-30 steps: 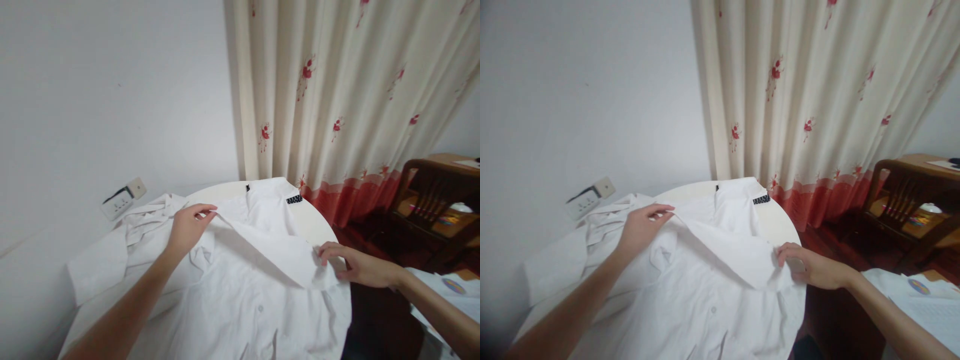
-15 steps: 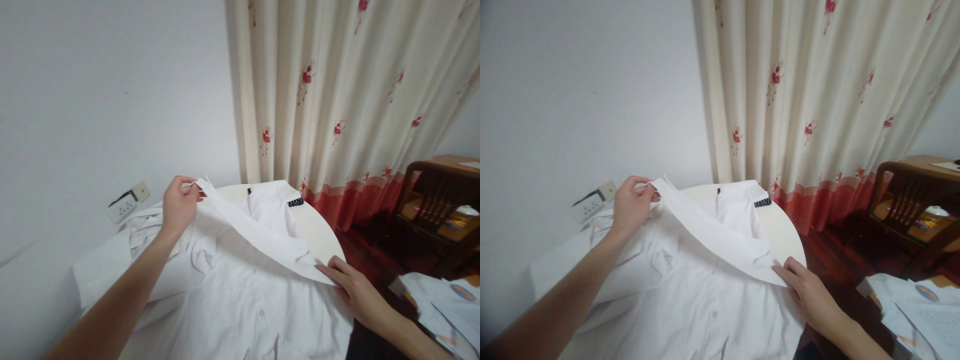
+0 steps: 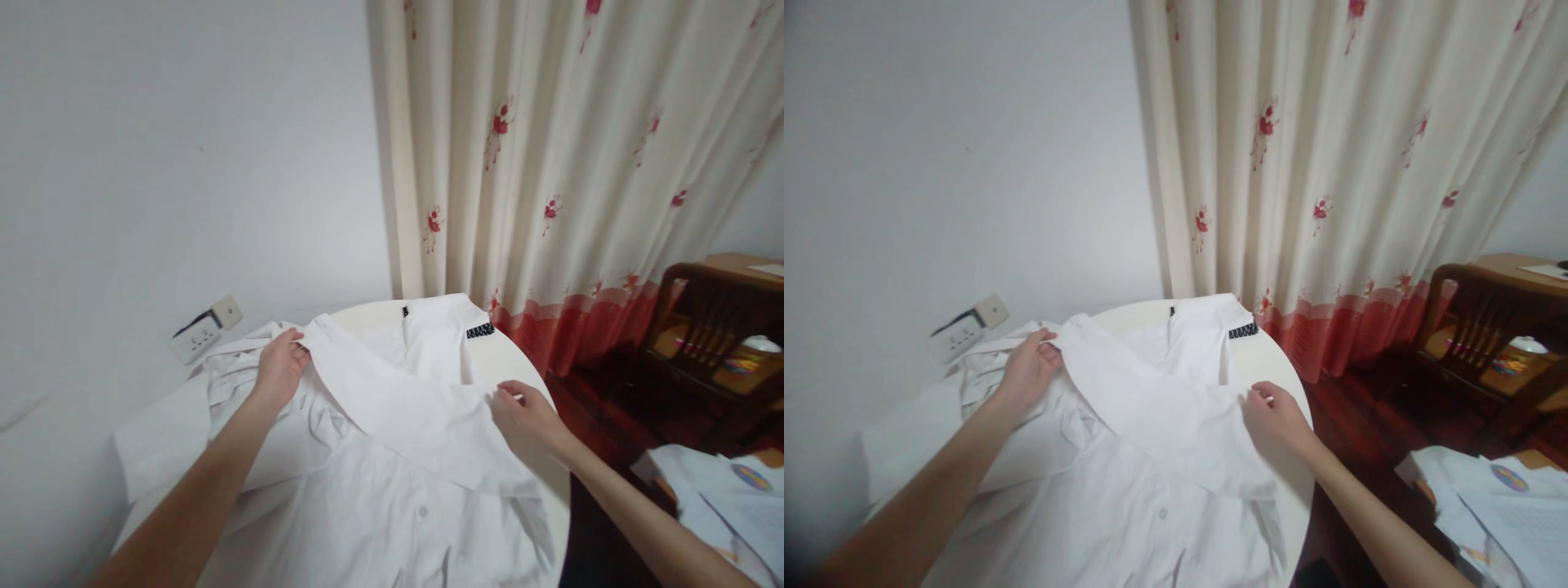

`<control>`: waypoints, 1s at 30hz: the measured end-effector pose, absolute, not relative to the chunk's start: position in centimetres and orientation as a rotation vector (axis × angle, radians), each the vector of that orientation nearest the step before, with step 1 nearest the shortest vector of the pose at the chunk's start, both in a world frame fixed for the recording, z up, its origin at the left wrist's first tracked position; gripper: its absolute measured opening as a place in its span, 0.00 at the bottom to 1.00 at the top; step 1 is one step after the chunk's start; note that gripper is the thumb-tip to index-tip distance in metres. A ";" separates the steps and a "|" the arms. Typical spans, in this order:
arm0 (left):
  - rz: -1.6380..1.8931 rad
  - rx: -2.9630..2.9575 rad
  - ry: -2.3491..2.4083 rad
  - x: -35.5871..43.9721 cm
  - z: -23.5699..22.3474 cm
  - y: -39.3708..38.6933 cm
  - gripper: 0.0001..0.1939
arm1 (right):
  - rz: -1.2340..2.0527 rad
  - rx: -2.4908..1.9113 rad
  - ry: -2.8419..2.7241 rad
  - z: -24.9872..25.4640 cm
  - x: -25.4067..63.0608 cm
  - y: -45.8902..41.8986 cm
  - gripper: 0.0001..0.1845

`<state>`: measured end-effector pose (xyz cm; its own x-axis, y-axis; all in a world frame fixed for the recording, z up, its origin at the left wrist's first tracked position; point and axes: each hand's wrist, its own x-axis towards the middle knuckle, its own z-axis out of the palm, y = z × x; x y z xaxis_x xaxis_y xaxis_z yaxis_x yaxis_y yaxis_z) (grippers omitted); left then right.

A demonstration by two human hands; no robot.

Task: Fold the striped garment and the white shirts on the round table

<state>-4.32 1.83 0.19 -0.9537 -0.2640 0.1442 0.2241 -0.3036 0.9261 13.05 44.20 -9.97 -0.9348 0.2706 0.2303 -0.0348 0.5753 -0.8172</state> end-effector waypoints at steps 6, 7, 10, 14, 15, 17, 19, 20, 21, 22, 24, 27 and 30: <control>-2.266 0.117 -1.657 -4.4 -0.9 2.3 0.09 | 1.716 -0.353 -2.452 -9.9 8.4 43.6 0.13; -2.271 0.112 -1.630 -4.4 -0.7 2.4 0.09 | 1.748 -0.363 -2.461 -9.6 8.5 43.8 0.13; -2.281 0.047 -1.545 -4.7 0.3 2.8 0.09 | 1.815 -0.401 -2.442 -9.1 8.7 44.8 0.14; -2.260 -0.036 -1.492 -5.5 0.8 3.4 0.12 | 1.804 -0.573 -2.346 -9.8 8.8 45.8 0.13; -2.258 -0.022 -1.494 -5.7 0.6 3.5 0.12 | 1.735 -0.581 -2.376 -10.1 8.8 46.0 0.12; -2.253 0.040 -1.523 -6.0 -0.5 3.6 0.13 | 1.502 -0.539 -2.457 -10.6 9.1 46.5 0.11; -2.226 0.135 -1.616 -6.0 -2.2 3.4 0.14 | 1.224 -0.451 -2.507 -10.8 9.9 46.9 0.10; -2.191 0.191 -1.712 -6.0 -3.1 3.2 0.14 | 1.112 -0.406 -2.511 -10.7 10.5 47.0 0.10; -2.143 0.241 -1.829 -5.9 -4.1 3.0 0.15 | 1.030 -0.358 -2.511 -10.6 11.3 46.9 0.10; -2.090 0.279 -1.946 -5.8 -4.9 2.8 0.15 | 0.980 -0.304 -2.518 -10.3 12.3 46.7 0.10; -1.998 0.322 -2.123 -5.7 -6.3 2.5 0.12 | 0.946 -0.175 -2.569 -9.8 14.8 45.9 0.11; -1.978 0.338 -2.169 -6.0 -7.5 2.3 0.09 | 0.958 0.012 -2.710 -9.4 19.0 44.0 0.17; -1.973 0.321 -2.178 -6.3 -8.0 2.2 0.11 | 0.932 0.047 -2.815 -9.6 22.5 42.9 0.25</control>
<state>-6.30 2.20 -8.00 -0.9594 -0.2820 -0.0079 -0.0357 0.0933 0.9950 22.53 42.89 -9.56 -0.9840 0.0256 0.1762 -0.0847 0.8033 -0.5895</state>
